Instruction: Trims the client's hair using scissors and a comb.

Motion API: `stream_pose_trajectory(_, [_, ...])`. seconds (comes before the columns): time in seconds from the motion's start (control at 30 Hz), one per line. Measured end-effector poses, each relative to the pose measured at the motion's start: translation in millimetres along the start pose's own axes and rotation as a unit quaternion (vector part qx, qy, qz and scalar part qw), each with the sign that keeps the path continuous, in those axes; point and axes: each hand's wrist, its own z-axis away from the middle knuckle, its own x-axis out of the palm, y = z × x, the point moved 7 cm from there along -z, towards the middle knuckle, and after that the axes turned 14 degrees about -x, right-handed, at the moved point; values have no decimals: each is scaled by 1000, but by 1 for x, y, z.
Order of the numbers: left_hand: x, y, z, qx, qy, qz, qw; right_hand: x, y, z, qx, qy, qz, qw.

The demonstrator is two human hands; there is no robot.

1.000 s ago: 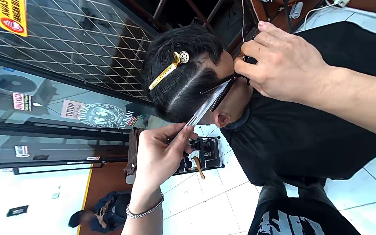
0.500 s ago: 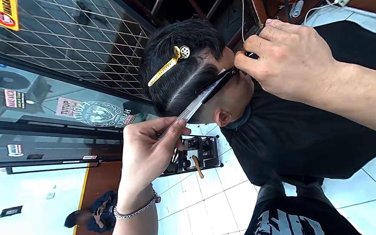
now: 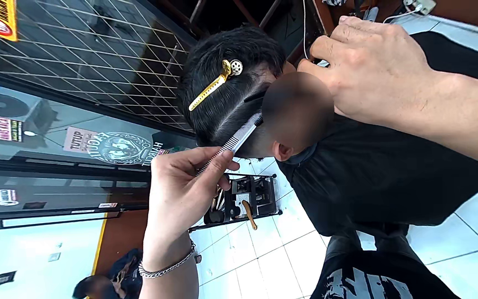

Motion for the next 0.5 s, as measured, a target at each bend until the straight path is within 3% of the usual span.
stream_pose_trajectory(0.37, [-14,5,-4,31,-1,16,999,-8,3,-7,10,-10,-10,1000])
stream_pose_trajectory(0.5, [-36,8,1,82,49,97,991,-10,56,-1,68,121,-81,987])
